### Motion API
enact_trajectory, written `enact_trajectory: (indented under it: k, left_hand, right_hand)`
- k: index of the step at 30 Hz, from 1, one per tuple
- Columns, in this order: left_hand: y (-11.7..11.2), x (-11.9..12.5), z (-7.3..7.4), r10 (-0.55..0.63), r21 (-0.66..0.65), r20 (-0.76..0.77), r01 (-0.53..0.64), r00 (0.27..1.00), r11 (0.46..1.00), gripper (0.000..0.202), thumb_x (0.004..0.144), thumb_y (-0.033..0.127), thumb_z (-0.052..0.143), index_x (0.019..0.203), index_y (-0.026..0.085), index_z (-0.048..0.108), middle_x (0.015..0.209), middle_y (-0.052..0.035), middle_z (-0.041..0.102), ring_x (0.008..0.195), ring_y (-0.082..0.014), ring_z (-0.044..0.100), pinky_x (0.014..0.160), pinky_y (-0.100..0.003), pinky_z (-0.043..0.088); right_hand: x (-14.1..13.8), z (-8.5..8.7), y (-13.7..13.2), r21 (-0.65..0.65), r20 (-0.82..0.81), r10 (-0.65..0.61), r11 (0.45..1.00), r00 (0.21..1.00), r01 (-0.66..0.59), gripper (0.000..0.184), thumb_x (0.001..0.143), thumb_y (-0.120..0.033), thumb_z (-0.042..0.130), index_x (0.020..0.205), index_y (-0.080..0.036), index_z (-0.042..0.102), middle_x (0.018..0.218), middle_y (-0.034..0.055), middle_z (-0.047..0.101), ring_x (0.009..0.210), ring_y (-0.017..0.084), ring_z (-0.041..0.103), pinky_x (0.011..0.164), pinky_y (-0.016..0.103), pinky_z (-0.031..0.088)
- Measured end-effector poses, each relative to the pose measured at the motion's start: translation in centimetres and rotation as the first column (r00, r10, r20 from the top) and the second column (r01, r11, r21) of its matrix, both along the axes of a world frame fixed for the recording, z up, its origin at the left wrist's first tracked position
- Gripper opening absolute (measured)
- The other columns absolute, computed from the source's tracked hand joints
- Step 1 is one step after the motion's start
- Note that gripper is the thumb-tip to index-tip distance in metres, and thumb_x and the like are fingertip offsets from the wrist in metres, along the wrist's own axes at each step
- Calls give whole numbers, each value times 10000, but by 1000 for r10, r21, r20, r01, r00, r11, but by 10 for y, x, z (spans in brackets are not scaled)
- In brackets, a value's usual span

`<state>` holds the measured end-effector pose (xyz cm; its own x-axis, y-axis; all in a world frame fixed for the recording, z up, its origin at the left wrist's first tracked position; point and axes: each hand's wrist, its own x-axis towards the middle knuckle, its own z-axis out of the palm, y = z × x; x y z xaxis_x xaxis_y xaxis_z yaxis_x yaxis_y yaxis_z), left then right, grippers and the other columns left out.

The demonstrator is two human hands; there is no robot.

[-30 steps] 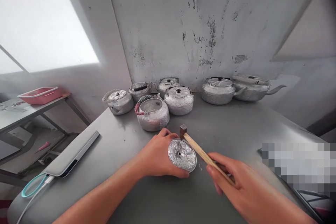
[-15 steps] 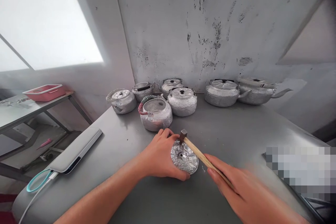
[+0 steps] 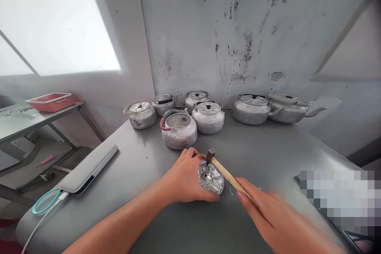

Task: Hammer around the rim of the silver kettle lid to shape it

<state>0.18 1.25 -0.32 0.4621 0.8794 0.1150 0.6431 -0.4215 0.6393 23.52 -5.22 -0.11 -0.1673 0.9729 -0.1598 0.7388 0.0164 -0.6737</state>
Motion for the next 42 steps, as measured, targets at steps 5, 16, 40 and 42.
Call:
enact_trajectory:
  k: [5,16,40,42]
  left_hand:
    - [0,0,0,-8,5,-8,8,1000,1000,810,494,516,866,1221,258,622,1091,-76,506,1076,-313,496,956,-435,504]
    - [-1,5,5,-9,13,-16,9,1000,1000,692,491,445,861,1120,277,627,1031,-45,500,985,-268,514,923,-403,520]
    - [0,4,5,45,-72,-33,-47,998,996,783,483,537,877,1184,268,652,1064,-35,469,974,-253,551,901,-388,519]
    - [0,3,5,50,-69,-32,-52,998,996,828,475,545,879,1214,256,641,1079,-39,468,979,-254,554,904,-386,519]
  right_hand:
    - [-5,14,0,-39,-35,-9,999,999,7,295,984,-465,419,824,-316,617,596,-6,649,554,226,622,539,323,414]
    - [-4,-1,-6,24,-49,-92,995,995,93,347,934,-510,470,675,-295,553,648,35,684,713,267,671,617,345,495]
    - [-1,1,-8,343,273,63,926,960,-158,466,1031,-281,264,743,-282,630,593,32,673,514,214,654,474,318,456]
    - [0,0,-8,335,311,50,929,949,-159,489,1034,-269,242,736,-281,629,579,35,671,491,212,645,464,320,446]
